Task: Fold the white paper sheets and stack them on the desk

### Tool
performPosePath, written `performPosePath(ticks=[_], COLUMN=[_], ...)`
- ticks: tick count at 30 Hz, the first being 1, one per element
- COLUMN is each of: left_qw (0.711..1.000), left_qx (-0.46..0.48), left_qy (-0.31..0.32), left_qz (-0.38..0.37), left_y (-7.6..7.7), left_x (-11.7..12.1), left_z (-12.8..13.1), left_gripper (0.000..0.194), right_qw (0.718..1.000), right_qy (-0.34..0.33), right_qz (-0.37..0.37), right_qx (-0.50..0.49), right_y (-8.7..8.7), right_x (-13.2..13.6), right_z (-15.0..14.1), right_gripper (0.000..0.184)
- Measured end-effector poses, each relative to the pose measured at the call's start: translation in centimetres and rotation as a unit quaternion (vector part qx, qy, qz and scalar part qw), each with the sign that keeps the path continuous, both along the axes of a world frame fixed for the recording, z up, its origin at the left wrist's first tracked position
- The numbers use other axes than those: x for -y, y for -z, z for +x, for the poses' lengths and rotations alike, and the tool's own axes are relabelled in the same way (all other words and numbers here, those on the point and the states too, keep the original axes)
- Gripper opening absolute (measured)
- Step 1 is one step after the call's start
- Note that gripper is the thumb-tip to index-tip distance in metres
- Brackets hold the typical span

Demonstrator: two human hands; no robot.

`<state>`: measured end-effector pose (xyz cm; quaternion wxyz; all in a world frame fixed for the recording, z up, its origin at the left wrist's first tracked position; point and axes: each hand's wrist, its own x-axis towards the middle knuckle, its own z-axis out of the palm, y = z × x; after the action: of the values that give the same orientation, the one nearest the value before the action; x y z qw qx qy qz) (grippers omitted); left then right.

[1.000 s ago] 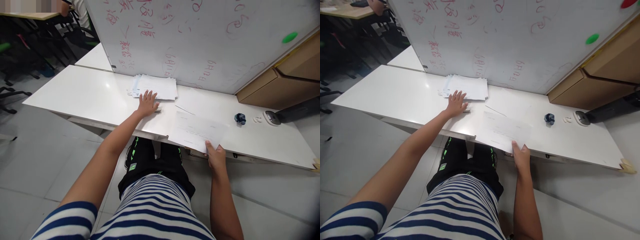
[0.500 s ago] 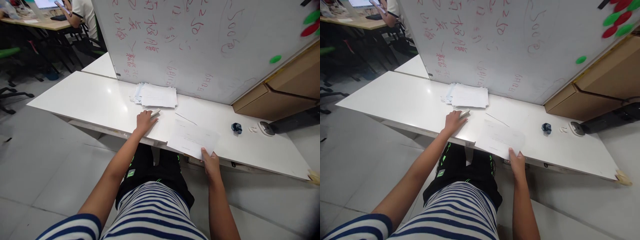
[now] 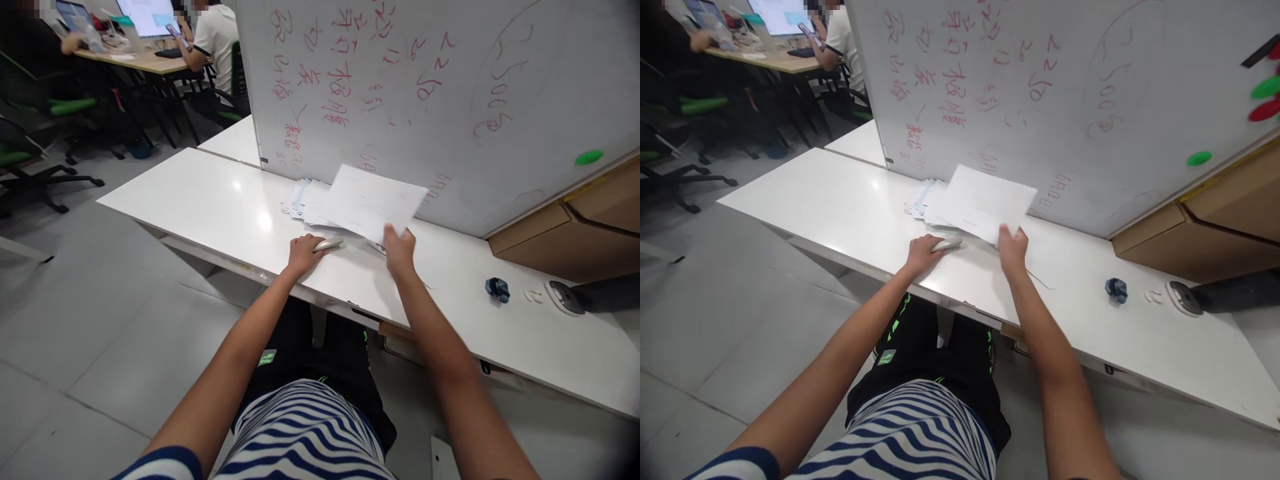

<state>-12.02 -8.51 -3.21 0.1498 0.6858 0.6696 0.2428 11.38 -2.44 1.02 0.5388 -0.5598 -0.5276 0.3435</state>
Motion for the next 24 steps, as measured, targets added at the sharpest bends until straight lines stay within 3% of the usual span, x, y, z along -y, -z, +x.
performPosePath(ticks=[4, 6, 8, 11, 14, 16, 18, 21, 24], left_qw=[1.0, 1.0, 0.999, 0.999, 0.998, 0.995, 0.992, 0.99, 0.99], left_qx=[0.013, 0.02, 0.025, 0.029, 0.05, 0.085, 0.112, 0.112, 0.106], left_qy=[-0.011, -0.019, -0.029, -0.037, -0.037, -0.035, -0.031, -0.033, -0.038], left_qz=[0.004, 0.007, 0.007, 0.005, 0.014, 0.032, 0.054, 0.083, 0.088], left_y=[0.0, -0.1, -0.1, -0.3, -0.4, -0.3, -0.1, 0.3, 0.6], left_x=[0.1, 0.1, 0.1, 0.2, 0.3, 0.4, 0.4, 0.5, 0.5], left_z=[0.0, 0.0, 0.0, -0.1, -0.3, -0.5, -0.7, -1.0, -1.1], left_gripper=[0.031, 0.031, 0.03, 0.03, 0.034, 0.042, 0.046, 0.04, 0.039], right_qw=[0.994, 0.987, 0.973, 0.936, 0.899, 0.882, 0.865, 0.859, 0.87], right_qy=[-0.068, -0.072, -0.053, -0.011, 0.019, 0.021, -0.001, -0.043, -0.028], right_qz=[-0.033, -0.013, 0.018, 0.056, 0.064, 0.032, -0.027, -0.093, -0.071], right_qx=[0.08, 0.141, 0.225, 0.349, 0.433, 0.47, 0.502, 0.502, 0.487], right_y=[-0.9, -0.6, -0.1, 0.6, 1.2, 2.0, 3.3, 5.4, 6.5], right_x=[-7.4, -9.2, -9.6, -8.5, -6.1, -3.9, -1.7, 1.1, 2.4], right_z=[-3.8, -4.8, -5.2, -3.9, 0.2, 4.0, 7.5, 10.8, 11.3], right_gripper=[0.04, 0.034, 0.041, 0.067, 0.068, 0.064, 0.071, 0.07, 0.059])
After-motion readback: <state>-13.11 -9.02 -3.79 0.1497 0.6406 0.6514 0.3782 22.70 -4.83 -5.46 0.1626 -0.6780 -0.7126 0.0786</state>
